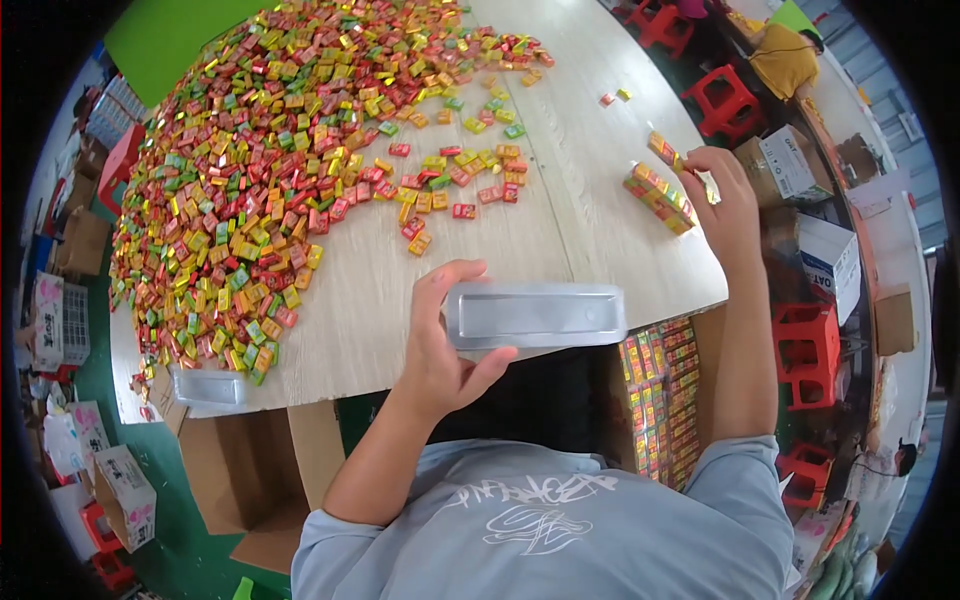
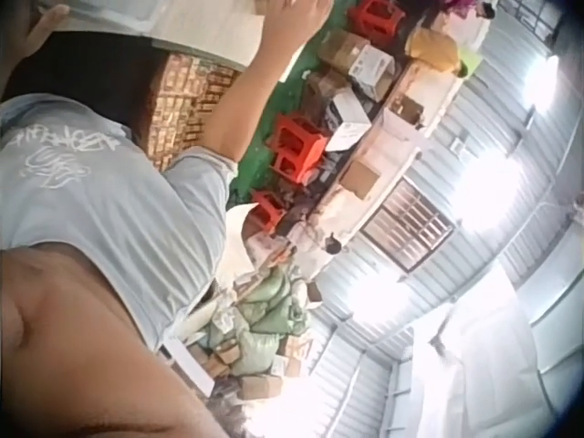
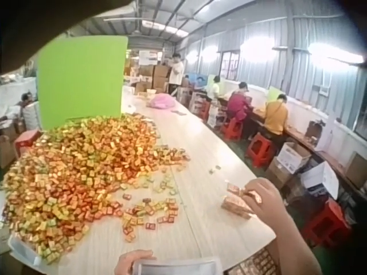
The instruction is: Arranging small colorful blocks into sets of five and placing them into a plastic mold or container.
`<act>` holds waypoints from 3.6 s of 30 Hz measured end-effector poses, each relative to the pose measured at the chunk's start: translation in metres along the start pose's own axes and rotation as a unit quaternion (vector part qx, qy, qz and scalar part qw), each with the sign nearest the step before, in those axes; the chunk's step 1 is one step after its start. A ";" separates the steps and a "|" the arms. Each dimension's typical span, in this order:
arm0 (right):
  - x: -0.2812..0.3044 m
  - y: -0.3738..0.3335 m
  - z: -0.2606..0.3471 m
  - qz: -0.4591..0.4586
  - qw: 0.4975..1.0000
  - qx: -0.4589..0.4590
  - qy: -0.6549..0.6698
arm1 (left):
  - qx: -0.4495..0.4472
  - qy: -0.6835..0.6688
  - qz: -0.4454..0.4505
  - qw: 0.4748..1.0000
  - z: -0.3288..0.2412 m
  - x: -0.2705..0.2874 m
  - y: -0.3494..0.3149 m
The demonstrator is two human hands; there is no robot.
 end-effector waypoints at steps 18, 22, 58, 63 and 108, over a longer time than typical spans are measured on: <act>-0.041 -0.023 -0.055 0.153 0.975 -0.160 -0.008 | 0.019 -0.009 -0.032 0.999 0.002 -0.001 -0.008; -0.040 -0.024 -0.058 0.148 0.976 -0.159 -0.006 | 0.013 -0.006 -0.027 1.000 0.001 -0.001 -0.006; -0.053 -0.006 0.005 -0.062 0.985 0.037 -0.155 | -0.063 0.103 -0.165 0.979 0.004 0.040 0.011; -0.105 0.019 0.071 0.195 0.963 0.178 0.046 | 0.066 0.126 -0.110 0.984 0.007 0.084 0.067; -0.149 0.013 0.103 0.378 0.904 0.099 0.171 | -0.020 0.318 0.369 0.873 0.075 0.029 0.081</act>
Point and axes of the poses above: each hand's wrist, its own y-axis towards the middle knuckle, its own x-axis out of the back of the hand, z = x × y, the point moved 2 cm from there along y, towards the middle knuckle, and after that the axes turned 8 degrees about -x, right-handed, at the moved point
